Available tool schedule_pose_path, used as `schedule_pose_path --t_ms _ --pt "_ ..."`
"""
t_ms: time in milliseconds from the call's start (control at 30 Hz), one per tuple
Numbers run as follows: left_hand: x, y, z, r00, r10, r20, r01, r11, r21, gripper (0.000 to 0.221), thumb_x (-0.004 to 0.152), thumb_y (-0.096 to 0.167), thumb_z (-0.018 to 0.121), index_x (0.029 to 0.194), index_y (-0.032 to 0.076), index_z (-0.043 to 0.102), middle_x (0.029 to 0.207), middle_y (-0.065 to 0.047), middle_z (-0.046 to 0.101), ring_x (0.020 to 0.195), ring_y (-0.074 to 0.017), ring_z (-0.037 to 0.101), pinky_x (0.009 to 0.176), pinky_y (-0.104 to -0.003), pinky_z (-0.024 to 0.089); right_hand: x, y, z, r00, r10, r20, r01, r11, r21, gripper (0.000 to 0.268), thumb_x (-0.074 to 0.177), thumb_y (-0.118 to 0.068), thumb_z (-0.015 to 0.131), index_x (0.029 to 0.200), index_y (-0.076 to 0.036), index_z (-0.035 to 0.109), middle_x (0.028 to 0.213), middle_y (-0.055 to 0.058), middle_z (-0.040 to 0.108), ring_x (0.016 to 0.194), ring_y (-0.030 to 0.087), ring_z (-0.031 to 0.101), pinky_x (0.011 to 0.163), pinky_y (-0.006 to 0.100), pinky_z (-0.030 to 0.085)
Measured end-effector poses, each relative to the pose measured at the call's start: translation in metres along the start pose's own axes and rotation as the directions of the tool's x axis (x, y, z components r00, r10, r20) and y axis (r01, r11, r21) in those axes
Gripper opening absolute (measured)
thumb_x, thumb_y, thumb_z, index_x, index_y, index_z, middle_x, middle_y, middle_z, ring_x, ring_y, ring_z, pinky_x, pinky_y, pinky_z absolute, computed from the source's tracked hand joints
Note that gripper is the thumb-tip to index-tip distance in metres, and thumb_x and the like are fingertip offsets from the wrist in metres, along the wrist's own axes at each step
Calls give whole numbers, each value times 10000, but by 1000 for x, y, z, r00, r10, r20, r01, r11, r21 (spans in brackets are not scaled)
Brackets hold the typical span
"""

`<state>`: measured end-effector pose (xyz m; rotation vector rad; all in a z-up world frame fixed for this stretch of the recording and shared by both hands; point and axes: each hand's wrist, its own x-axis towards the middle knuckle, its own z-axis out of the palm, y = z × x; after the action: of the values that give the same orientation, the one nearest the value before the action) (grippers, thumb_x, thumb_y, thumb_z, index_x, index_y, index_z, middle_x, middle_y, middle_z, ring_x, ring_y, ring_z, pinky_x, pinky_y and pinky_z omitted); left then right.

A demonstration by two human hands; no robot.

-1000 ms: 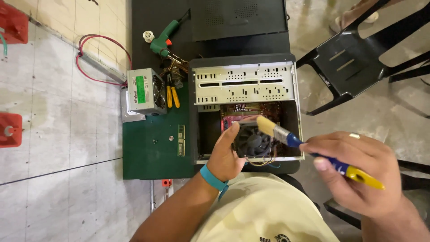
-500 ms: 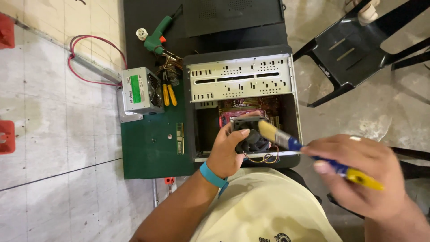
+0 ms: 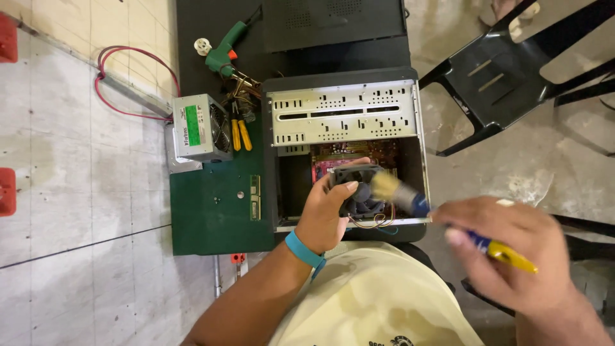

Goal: Cleaning a CPU fan and computer motherboard using a brush to remove dust

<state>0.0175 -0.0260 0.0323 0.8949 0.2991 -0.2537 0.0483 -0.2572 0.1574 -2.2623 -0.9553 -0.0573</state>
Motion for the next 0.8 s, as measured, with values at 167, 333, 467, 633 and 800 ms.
schedule_pose_path --t_ms 167,333,467,633,800 --pt "-1 -1 -1 1000 -2 -11 2 1000 28 596 868 436 704 1383 141 652 1330 -168 670 1250 -375 646 1203 -634 509 0 -6 0 999 36 20 -37 996 86 201 937 -184 556 966 -70 719 915 60 776 708 175 747 618 274 567" --pt "-1 3 0 1000 5 11 -5 1000 -21 614 874 458 736 1400 160 628 1373 -177 654 1314 -416 622 1264 -691 431 -5 8 3 993 105 -50 -101 993 67 187 937 -143 595 993 -26 730 966 116 775 742 181 762 646 262 607" --pt "0 5 2 1000 5 -12 -5 1000 -17 634 845 420 736 1381 96 642 1342 -198 672 1260 -402 664 1154 -572 573 -6 11 4 999 40 17 -42 991 131 196 903 -197 602 991 -92 743 949 77 813 529 82 711 394 208 551" --pt "-2 8 3 998 -46 -32 46 999 -18 633 840 449 751 1390 163 628 1412 -201 644 1327 -424 631 1273 -675 429 2 4 -2 1000 28 0 -28 998 63 176 927 -154 593 992 -54 723 931 102 785 632 140 747 469 210 589" --pt "0 7 1 1000 7 -1 -7 1000 17 635 855 464 742 1392 145 628 1357 -193 671 1286 -408 655 1229 -618 510 7 4 0 998 60 10 -61 997 51 210 940 -185 596 996 -42 737 968 103 782 763 194 769 675 272 624"
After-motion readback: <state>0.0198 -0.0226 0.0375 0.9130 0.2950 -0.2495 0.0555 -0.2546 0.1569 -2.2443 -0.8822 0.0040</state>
